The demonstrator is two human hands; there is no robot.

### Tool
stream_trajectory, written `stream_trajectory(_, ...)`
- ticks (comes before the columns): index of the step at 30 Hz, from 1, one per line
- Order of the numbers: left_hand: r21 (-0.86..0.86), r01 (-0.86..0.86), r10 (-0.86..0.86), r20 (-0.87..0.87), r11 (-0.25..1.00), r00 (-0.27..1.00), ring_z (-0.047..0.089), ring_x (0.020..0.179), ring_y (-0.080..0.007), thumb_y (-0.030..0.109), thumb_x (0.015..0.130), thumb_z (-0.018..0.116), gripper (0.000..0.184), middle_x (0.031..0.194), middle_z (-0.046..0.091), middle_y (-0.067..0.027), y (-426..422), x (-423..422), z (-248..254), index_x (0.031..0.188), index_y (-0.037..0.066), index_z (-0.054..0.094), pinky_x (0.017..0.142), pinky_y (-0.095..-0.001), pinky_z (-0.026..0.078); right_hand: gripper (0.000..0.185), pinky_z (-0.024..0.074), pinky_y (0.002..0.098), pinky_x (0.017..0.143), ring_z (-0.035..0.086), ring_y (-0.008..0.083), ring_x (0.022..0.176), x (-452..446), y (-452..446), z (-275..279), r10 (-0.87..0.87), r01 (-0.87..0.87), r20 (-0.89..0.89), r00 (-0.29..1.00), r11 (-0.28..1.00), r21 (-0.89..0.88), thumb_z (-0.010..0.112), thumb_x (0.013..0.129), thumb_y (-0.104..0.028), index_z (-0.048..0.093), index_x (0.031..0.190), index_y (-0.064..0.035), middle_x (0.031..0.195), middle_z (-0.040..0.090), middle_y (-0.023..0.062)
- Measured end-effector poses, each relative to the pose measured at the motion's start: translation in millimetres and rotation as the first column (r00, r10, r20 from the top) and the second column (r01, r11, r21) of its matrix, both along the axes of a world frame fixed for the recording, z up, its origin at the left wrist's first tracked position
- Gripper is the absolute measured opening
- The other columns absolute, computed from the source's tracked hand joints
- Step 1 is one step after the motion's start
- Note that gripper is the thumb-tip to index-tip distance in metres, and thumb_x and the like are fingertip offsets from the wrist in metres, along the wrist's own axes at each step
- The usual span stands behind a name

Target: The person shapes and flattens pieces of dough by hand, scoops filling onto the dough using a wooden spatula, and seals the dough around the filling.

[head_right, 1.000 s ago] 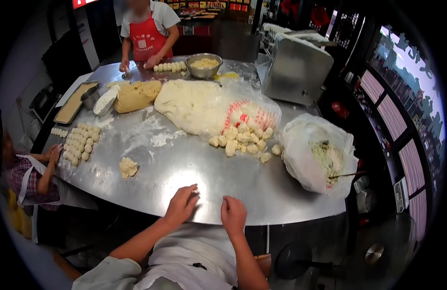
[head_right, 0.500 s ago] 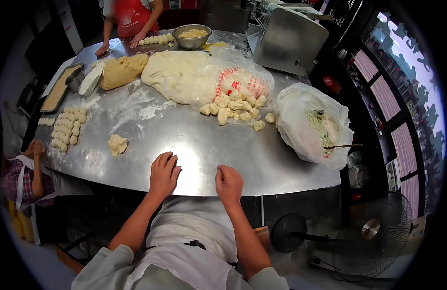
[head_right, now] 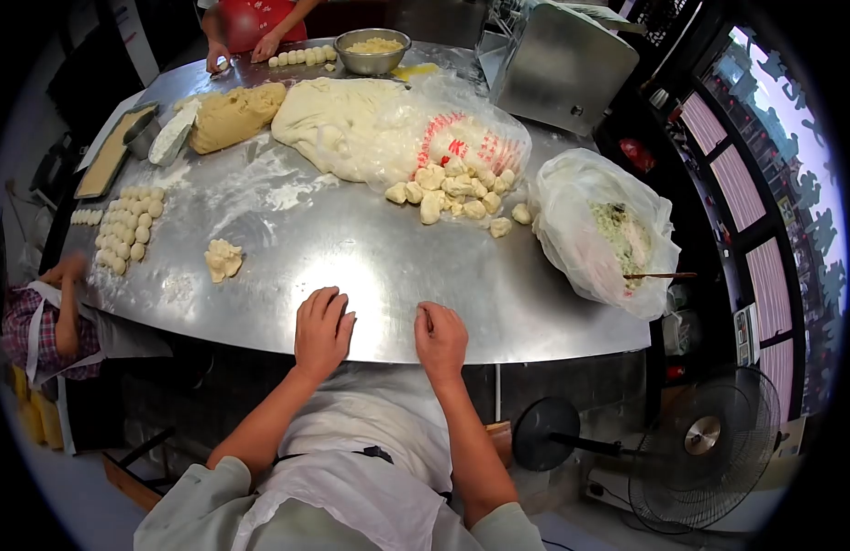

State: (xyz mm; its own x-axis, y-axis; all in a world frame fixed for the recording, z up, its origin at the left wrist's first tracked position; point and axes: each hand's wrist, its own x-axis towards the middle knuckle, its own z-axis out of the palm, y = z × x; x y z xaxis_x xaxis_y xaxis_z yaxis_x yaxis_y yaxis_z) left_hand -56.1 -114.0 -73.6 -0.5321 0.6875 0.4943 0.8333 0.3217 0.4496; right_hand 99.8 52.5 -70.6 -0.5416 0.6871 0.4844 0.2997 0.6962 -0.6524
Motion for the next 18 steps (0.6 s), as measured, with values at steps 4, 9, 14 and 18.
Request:
stream_trajectory(4,-0.003,0.028,-0.028,0.023,1.000,0.999,0.056,0.125,-0.0363,0.017,0.095,0.069,0.028,0.129,0.063,-0.0163,3,4,4,0.117,0.000,0.068,0.105,-0.0474,0.043,0.012,0.0491,0.0313,0.069,0.059,0.0187,0.070,-4,7,-2,-0.019,0.026,0.024,1.000,0.956,-0.292,0.070,0.096,-0.007,0.073,0.106,-0.0022,0.080,0.067,0.0052)
stream_trajectory(9,-0.021,0.016,-0.016,0.038,1.000,0.999,0.057,0.124,-0.0348,0.016,0.094,0.071,0.027,0.129,0.064,-0.0151,6,2,3,0.116,0.001,0.069,0.104,-0.0469,0.043,0.025,0.0483,0.0260,0.074,0.053,0.0087,0.079,-45,82,20,-0.088,-0.014,-0.195,0.977,0.884,-0.467,0.067,0.103,-0.017,0.069,0.118,0.0028,0.090,0.064,-0.0008)
stream_trajectory(14,-0.048,0.011,-0.008,0.044,0.999,0.999,0.057,0.124,-0.0341,0.014,0.092,0.072,0.027,0.130,0.064,-0.0140,8,-1,5,0.116,0.002,0.069,0.103,-0.0461,0.043,0.034,0.0503,0.0306,0.081,0.059,0.0159,0.087,-109,185,29,-0.138,0.057,-0.197,0.971,0.927,-0.370,0.068,0.102,-0.022,0.065,0.123,0.0044,0.101,0.064,0.0070)
stream_trajectory(18,-0.054,0.001,0.003,0.061,0.999,0.998,0.057,0.124,-0.0337,0.013,0.091,0.071,0.027,0.129,0.064,-0.0135,8,-3,4,0.116,0.002,0.070,0.103,-0.0457,0.043,0.037,0.0507,0.0357,0.083,0.061,0.0224,0.091,-140,243,3,-0.166,0.167,0.027,0.986,0.983,-0.074,0.071,0.098,-0.026,0.062,0.119,0.0035,0.099,0.063,0.0117)
